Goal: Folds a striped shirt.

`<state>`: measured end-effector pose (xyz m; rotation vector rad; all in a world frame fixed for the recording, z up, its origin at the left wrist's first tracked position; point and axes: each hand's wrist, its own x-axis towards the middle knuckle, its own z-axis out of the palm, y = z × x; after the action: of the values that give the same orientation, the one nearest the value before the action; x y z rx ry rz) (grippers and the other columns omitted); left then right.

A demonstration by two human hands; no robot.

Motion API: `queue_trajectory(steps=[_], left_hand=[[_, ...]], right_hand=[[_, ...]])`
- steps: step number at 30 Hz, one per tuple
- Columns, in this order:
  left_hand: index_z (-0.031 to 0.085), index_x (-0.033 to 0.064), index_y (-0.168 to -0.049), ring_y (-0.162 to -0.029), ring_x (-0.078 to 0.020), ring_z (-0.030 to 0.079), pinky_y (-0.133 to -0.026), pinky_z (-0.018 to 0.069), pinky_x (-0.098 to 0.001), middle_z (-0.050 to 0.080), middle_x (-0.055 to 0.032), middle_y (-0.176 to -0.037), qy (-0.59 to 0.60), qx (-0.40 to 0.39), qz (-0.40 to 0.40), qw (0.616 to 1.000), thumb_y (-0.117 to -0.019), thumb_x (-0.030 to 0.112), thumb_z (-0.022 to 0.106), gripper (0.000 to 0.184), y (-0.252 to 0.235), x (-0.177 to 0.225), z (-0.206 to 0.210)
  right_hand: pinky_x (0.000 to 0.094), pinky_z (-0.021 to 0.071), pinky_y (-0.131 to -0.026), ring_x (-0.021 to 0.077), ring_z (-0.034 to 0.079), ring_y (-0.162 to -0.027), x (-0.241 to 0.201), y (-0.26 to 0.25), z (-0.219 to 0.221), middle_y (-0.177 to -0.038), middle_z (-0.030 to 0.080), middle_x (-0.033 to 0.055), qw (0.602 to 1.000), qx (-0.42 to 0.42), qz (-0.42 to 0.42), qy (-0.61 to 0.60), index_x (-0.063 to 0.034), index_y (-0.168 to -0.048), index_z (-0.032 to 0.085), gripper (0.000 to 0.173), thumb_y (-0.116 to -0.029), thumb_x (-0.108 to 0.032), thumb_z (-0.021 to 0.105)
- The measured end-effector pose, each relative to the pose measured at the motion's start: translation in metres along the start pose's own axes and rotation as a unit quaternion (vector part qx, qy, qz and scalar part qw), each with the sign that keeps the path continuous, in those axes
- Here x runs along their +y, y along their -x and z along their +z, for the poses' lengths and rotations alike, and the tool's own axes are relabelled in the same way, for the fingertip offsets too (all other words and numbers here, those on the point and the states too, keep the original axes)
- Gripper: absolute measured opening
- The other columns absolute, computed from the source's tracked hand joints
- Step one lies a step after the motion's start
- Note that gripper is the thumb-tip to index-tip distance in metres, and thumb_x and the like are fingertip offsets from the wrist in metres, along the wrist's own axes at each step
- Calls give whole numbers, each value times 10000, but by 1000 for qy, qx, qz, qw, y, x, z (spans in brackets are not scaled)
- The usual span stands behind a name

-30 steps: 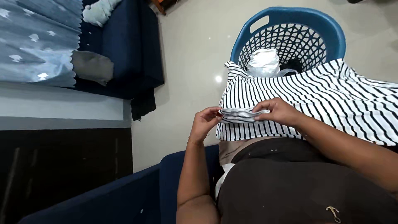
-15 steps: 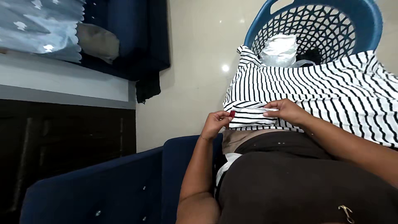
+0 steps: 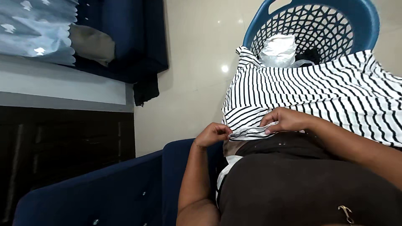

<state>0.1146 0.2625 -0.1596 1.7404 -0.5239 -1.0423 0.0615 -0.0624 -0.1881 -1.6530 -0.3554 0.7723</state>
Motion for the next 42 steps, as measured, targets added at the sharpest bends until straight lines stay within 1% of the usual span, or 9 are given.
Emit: queue_trajectory(steps=[4, 12, 17, 21, 25, 29, 35, 39, 42], left_hand=[[698, -40, -1009, -900, -25, 674, -878, 568, -263, 722, 10, -959, 32, 134, 1, 990, -915, 5, 636, 122, -7, -2, 3], [656, -40, -1120, -877, -69, 663, -783, 567, -277, 710, -52, -1005, 12, 358, 139, 923, -943, 16, 629, 187, -77, 26, -18], [661, -50, -1091, -808, -84, 676, -704, 582, -268, 711, -78, -979, -28, 385, 199, 901, -945, -9, 626, 155, -122, 56, -30], [666, -59, -1094, -998, -140, 689, -927, 573, -340, 718, -103, -1047, -12, 361, 244, 900, -946, -24, 631, 155, -142, 44, -33], [673, -66, -1086, -1155, -222, 674, -1040, 531, -396, 724, -148, -1134, 25, 350, 271, 897, -938, -52, 603, 164, -138, 33, -32], [657, -51, -1077, -1192, -226, 657, -1066, 516, -412, 717, -138, -1151, 28, 333, 241, 911, -926, -32, 593, 165, -121, 20, -31], [656, 4, -1043, -875, -90, 678, -840, 593, -331, 696, -14, -965, -18, 208, 103, 973, -917, 35, 669, 131, -59, 1, -17], [669, -36, -997, -920, -65, 667, -915, 555, -321, 703, -8, -940, -15, 125, 6, 992, -902, 44, 658, 125, -32, -13, -14], [659, -36, -1001, -899, -48, 665, -898, 555, -294, 700, 5, -923, 12, 120, -38, 992, -927, 22, 628, 99, -30, -19, -12]], right_hand=[[253, 540, -791, 17, 637, -808, 4, -6, 4, -911, 722, 19, 991, 114, 13, -64, -6, -1038, 732, 116, -931, -45, 713], [285, 608, -790, 72, 699, -867, -8, -30, -27, -1045, 736, 30, 906, 386, -143, -101, -33, -1104, 708, 179, -926, -34, 695], [266, 584, -816, 67, 690, -937, -12, -38, -50, -1115, 730, 59, 880, 443, -173, -9, -25, -1111, 712, 172, -948, -25, 658], [268, 573, -769, 72, 679, -878, -4, -43, -51, -1103, 726, 68, 862, 474, -178, 1, -18, -1128, 704, 176, -984, -44, 607], [297, 600, -898, 111, 708, -1010, 0, -42, -51, -1144, 724, 102, 863, 454, -222, 11, 18, -1144, 697, 192, -976, -3, 604], [277, 592, -853, 89, 706, -967, 7, -39, -45, -1121, 740, 83, 885, 417, -204, 20, -8, -1139, 712, 203, -963, -9, 611], [309, 595, -768, 89, 699, -835, 13, -12, -24, -1039, 760, 40, 956, 243, -160, 30, -42, -1053, 758, 161, -921, -15, 668], [272, 544, -777, 49, 654, -825, 19, -9, -13, -1007, 750, 34, 992, 92, -77, 37, -31, -1065, 754, 135, -963, -52, 669], [284, 526, -771, 54, 625, -805, 24, -16, -7, -1008, 734, 46, 996, 85, -12, 14, -26, -1096, 738, 144, -990, -71, 651]])
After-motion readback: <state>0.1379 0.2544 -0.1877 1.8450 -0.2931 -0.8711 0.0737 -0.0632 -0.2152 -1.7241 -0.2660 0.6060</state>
